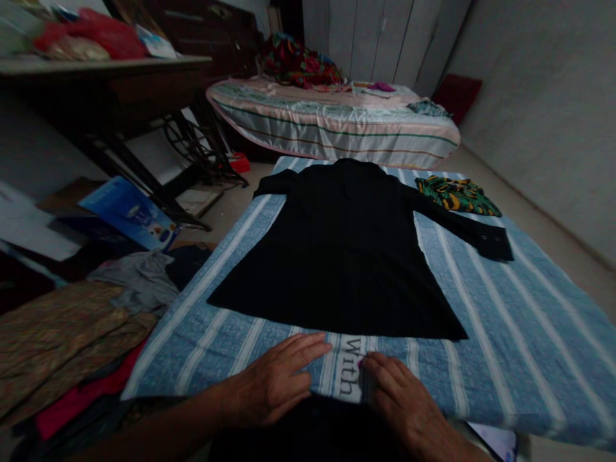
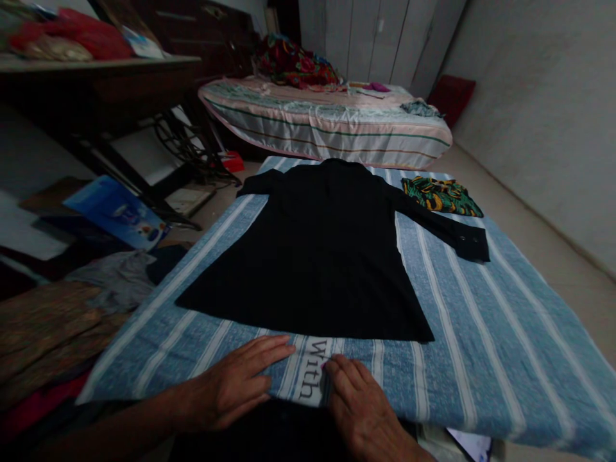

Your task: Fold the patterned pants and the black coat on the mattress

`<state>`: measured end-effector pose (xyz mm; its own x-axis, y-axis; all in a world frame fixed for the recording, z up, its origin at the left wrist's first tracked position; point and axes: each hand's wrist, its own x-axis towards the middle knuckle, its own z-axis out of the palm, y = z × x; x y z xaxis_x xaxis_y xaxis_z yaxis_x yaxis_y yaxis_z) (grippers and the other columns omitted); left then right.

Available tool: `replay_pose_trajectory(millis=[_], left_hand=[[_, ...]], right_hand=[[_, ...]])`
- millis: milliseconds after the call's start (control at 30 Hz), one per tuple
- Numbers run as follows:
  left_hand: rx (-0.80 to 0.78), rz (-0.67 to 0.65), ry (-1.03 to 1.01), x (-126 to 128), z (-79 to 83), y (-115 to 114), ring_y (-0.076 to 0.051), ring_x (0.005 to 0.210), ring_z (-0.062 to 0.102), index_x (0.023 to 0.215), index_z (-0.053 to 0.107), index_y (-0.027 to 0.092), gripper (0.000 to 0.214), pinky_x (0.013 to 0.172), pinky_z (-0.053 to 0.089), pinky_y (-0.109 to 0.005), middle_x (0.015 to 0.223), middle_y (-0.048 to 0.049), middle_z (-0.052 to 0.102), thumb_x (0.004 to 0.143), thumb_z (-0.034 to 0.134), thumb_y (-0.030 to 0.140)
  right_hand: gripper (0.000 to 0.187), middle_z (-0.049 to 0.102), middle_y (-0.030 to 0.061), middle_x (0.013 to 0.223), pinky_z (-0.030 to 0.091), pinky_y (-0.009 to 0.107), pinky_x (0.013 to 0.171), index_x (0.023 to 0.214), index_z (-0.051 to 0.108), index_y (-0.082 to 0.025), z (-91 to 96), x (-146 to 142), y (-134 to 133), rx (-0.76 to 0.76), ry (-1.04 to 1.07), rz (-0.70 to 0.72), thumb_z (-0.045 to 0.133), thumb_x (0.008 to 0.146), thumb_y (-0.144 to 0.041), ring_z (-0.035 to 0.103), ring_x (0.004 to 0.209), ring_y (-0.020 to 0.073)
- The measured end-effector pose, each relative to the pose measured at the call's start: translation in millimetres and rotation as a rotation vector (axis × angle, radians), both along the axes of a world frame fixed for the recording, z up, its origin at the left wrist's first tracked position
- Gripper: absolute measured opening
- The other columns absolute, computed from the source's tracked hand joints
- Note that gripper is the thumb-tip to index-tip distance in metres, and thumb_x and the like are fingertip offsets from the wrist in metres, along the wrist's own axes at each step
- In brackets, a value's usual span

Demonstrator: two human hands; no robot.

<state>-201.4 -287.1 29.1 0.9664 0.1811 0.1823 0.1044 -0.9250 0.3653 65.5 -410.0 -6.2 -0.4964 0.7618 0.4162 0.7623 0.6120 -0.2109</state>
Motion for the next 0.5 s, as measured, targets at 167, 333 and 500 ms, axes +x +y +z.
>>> replay_pose_trajectory(millis=[167,333,500], left_hand=[[-0.025,-0.011,-0.056,3.5,0.8,-1.6,-0.029,0.131,0.035,0.083,0.057,0.015,0.010,0.107,0.036,-0.046,0.137,-0.0147,0.047,0.082,0.048,0.010],[-0.051,-0.038,-0.090,7.3,9.3,-0.8,-0.028,0.125,0.044,0.082,0.057,0.015,0.007,0.103,0.041,-0.045,0.127,-0.0143,0.056,0.083,0.050,0.013],[-0.058,0.044,-0.160,6.4,13.1,9.7,-0.023,0.110,0.056,0.089,0.058,0.014,0.009,0.097,0.047,-0.039,0.113,-0.0131,0.063,0.086,0.052,0.019]], right_hand=[[0.024,0.055,0.0143,0.123,0.049,0.042,0.091,0.093,0.058,-0.014,-1.7,-0.2,-1.3,-0.022,-0.028,0.003,0.036,0.090,-0.008,0.044,0.122,0.0260],[0.024,0.055,0.0152,0.122,0.049,0.043,0.089,0.090,0.058,-0.014,-4.1,-4.2,-3.8,0.010,-0.034,-0.016,0.036,0.089,-0.006,0.045,0.121,0.0269],[0.019,0.059,0.0121,0.115,0.050,0.038,0.087,0.094,0.058,-0.016,14.7,-3.7,-0.9,-0.086,0.031,-0.033,0.039,0.090,-0.012,0.052,0.112,0.0230]])
